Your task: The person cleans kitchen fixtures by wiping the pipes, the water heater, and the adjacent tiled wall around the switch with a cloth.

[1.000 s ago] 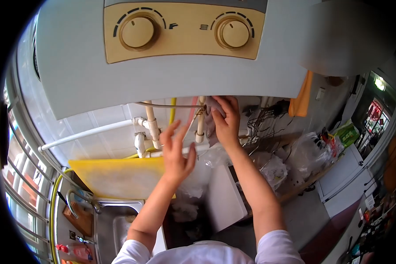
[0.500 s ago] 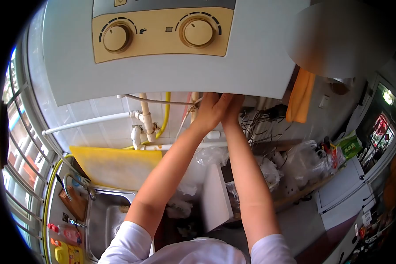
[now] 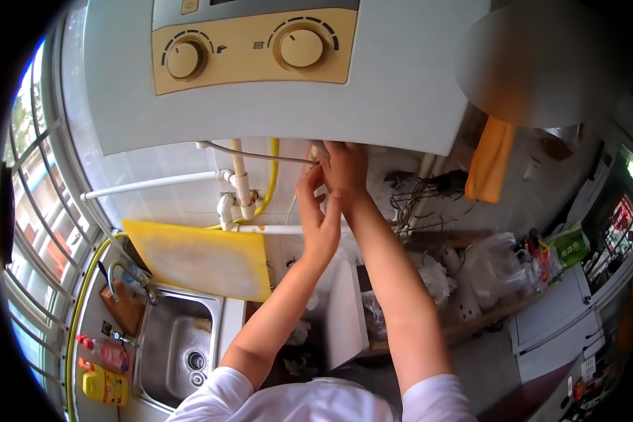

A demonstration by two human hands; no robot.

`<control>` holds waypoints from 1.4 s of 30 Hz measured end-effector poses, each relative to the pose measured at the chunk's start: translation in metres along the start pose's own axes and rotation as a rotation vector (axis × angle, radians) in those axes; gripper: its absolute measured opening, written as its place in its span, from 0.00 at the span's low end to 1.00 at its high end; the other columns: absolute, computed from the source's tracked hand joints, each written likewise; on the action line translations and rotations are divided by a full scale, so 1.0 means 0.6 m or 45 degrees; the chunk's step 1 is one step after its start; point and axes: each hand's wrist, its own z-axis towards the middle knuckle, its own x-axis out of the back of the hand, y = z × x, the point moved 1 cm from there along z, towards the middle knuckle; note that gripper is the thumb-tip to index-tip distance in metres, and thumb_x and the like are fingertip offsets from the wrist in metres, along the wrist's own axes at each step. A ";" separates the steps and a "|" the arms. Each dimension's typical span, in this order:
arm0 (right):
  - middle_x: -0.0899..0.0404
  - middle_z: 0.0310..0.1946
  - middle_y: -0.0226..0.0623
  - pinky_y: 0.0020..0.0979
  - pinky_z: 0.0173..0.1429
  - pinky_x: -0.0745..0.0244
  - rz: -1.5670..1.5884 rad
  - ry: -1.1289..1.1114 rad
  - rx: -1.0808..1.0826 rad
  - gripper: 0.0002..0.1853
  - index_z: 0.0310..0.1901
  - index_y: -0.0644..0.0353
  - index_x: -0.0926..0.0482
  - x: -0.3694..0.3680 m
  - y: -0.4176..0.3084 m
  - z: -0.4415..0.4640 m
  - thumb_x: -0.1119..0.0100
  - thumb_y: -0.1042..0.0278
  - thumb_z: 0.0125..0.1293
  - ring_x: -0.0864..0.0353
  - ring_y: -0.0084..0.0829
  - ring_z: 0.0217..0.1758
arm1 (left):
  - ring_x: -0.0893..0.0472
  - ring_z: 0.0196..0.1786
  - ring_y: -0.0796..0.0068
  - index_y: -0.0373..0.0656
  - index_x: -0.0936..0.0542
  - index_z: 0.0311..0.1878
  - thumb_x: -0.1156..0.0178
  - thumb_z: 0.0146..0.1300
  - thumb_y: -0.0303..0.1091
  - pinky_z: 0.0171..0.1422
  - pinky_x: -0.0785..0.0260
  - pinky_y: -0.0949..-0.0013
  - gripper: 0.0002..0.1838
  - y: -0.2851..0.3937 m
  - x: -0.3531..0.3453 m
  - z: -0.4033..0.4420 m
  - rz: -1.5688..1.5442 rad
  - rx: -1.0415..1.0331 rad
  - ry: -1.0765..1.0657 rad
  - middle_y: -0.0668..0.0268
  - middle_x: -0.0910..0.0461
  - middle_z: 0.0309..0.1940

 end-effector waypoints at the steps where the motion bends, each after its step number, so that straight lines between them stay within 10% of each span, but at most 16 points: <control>1: 0.23 0.51 0.38 0.42 0.55 0.26 0.079 -0.135 -0.053 0.19 0.47 0.54 0.16 -0.002 0.002 -0.006 0.38 0.80 0.51 0.24 0.45 0.54 | 0.33 0.64 0.62 0.41 0.34 0.66 0.44 0.67 0.33 0.63 0.36 0.60 0.25 -0.004 0.012 0.002 0.024 0.055 -0.008 0.58 0.34 0.62; 10: 0.22 0.49 0.43 0.44 0.53 0.26 -0.050 -0.368 -0.321 0.16 0.45 0.53 0.15 0.014 -0.008 0.032 0.43 0.78 0.54 0.23 0.50 0.51 | 0.28 0.56 0.60 0.40 0.30 0.59 0.43 0.61 0.26 0.55 0.32 0.61 0.22 0.007 0.057 0.008 0.038 0.087 0.020 0.57 0.30 0.55; 12: 0.19 0.44 0.41 0.43 0.50 0.24 -0.090 -0.069 0.123 0.16 0.44 0.55 0.17 0.004 -0.007 0.016 0.42 0.79 0.53 0.21 0.47 0.48 | 0.26 0.58 0.64 0.40 0.32 0.62 0.44 0.65 0.27 0.56 0.28 0.63 0.22 0.006 0.057 0.004 0.035 0.122 -0.029 0.59 0.30 0.59; 16: 0.22 0.48 0.41 0.40 0.57 0.27 0.190 -0.368 0.069 0.19 0.51 0.52 0.17 0.040 -0.001 -0.015 0.42 0.78 0.57 0.22 0.45 0.51 | 0.26 0.58 0.63 0.39 0.33 0.64 0.43 0.65 0.28 0.55 0.27 0.63 0.23 0.013 0.058 0.010 0.040 0.107 -0.130 0.58 0.30 0.59; 21: 0.25 0.55 0.41 0.38 0.60 0.29 0.731 0.148 -0.613 0.21 0.55 0.59 0.22 0.062 0.042 -0.019 0.39 0.80 0.58 0.24 0.42 0.57 | 0.27 0.62 0.60 0.37 0.40 0.71 0.44 0.69 0.34 0.60 0.28 0.62 0.30 0.022 0.030 0.048 0.056 0.110 -0.330 0.55 0.35 0.65; 24: 0.29 0.60 0.42 0.36 0.65 0.32 0.415 0.133 -0.315 0.24 0.59 0.62 0.25 0.062 0.006 -0.023 0.39 0.80 0.60 0.29 0.42 0.64 | 0.30 0.63 0.48 0.33 0.44 0.74 0.47 0.72 0.45 0.68 0.36 0.56 0.36 0.029 -0.013 0.063 -0.219 0.069 -0.308 0.41 0.36 0.64; 26: 0.33 0.65 0.41 0.35 0.69 0.35 0.404 -0.029 -0.214 0.28 0.64 0.59 0.29 0.067 -0.003 -0.026 0.40 0.82 0.60 0.35 0.41 0.71 | 0.36 0.71 0.59 0.35 0.48 0.76 0.49 0.73 0.37 0.74 0.43 0.59 0.34 0.038 -0.027 0.065 -0.057 0.167 -0.251 0.50 0.45 0.74; 32: 0.37 0.69 0.36 0.33 0.73 0.39 1.133 -0.429 -0.503 0.28 0.64 0.56 0.26 0.127 -0.008 -0.036 0.46 0.86 0.60 0.37 0.35 0.73 | 0.25 0.58 0.68 0.34 0.39 0.72 0.50 0.66 0.22 0.60 0.31 0.64 0.30 -0.021 -0.053 0.060 -0.519 0.307 -0.063 0.55 0.29 0.60; 36: 0.32 0.66 0.33 0.32 0.67 0.33 1.067 -0.351 -0.760 0.26 0.61 0.56 0.24 0.145 0.010 -0.031 0.48 0.85 0.61 0.31 0.30 0.68 | 0.25 0.56 0.48 0.36 0.32 0.65 0.48 0.61 0.20 0.57 0.31 0.58 0.26 -0.005 -0.051 0.097 0.125 -0.059 0.282 0.45 0.33 0.59; 42: 0.26 0.56 0.30 0.26 0.56 0.27 1.118 -0.196 -0.757 0.20 0.56 0.60 0.22 0.123 0.025 -0.051 0.44 0.83 0.62 0.25 0.25 0.56 | 0.24 0.47 0.41 0.36 0.31 0.56 0.43 0.54 0.23 0.41 0.27 0.48 0.24 -0.015 -0.092 0.106 0.668 -0.202 -0.102 0.46 0.28 0.52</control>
